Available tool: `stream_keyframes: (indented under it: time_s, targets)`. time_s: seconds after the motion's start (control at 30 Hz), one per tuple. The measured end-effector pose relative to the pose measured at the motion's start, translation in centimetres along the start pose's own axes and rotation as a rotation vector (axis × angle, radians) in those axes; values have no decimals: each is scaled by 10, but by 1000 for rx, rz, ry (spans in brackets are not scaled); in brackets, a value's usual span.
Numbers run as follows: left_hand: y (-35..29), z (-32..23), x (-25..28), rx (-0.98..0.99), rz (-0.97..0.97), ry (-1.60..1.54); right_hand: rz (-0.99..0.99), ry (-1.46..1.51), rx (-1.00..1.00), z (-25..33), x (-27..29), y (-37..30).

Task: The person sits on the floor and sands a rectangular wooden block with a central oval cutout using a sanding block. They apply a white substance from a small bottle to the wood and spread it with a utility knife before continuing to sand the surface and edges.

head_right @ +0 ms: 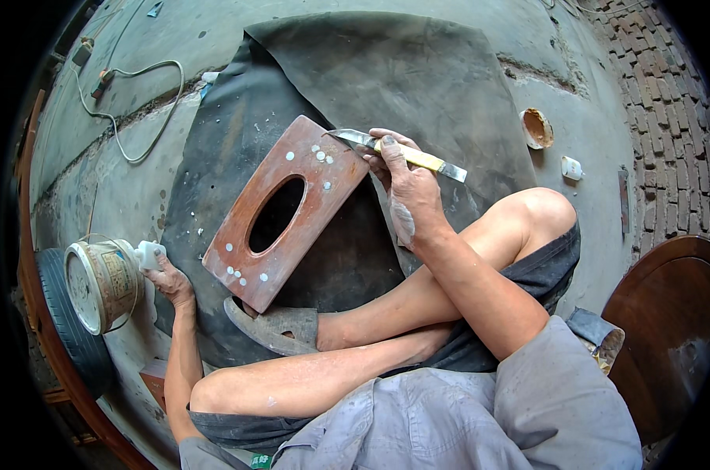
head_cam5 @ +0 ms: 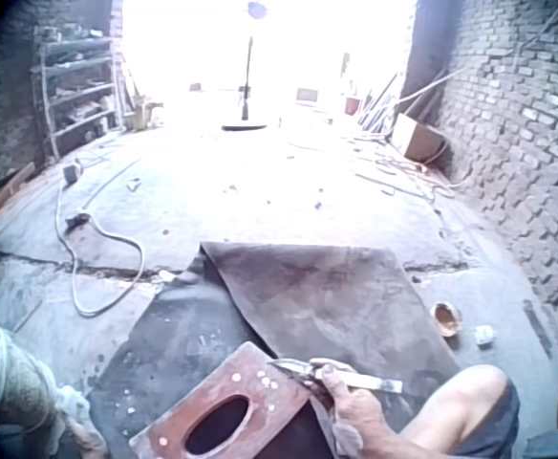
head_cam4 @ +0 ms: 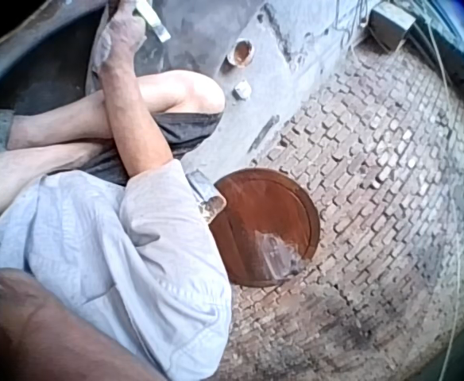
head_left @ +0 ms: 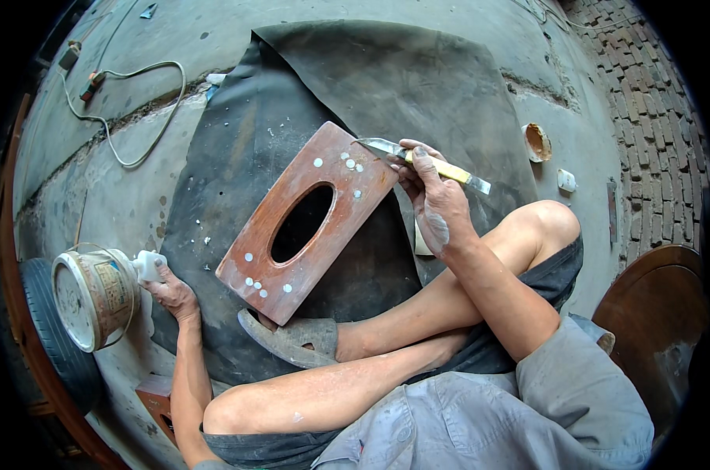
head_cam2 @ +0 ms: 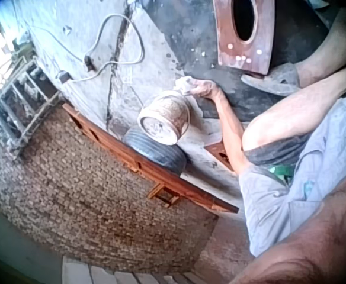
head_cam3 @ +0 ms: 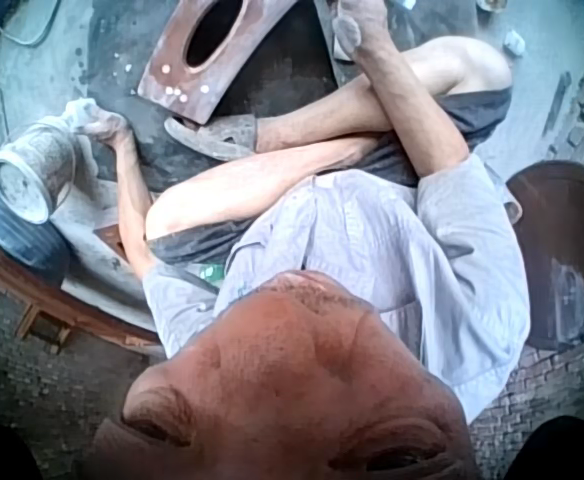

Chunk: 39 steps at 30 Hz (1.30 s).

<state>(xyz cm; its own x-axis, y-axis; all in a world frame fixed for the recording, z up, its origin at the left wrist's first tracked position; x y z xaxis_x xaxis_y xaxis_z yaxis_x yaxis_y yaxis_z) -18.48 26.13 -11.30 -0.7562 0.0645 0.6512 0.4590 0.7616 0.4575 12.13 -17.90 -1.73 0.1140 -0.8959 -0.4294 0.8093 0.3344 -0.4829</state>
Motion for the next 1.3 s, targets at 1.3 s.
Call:
stream_keyframes:
  time_s: [1.3]
  targets:
    - [0, 5, 0, -13, 1, -23, 10, -143, 71, 4, -6, -2]
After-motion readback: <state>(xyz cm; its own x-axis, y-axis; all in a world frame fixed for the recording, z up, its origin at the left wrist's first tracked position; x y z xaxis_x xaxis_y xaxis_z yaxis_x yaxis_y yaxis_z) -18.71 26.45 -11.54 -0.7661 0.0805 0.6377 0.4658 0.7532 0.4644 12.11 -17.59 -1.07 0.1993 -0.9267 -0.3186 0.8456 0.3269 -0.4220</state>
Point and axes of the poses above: each hand's wrist, its own y-axis towards the middle knuckle, its own x-axis out of the back of the hand, z = x × y, the point moved 6 cm from there along y, towards the middle knuckle, and after that the axes turned 9 degrees about -x, right-handed, at the moved point
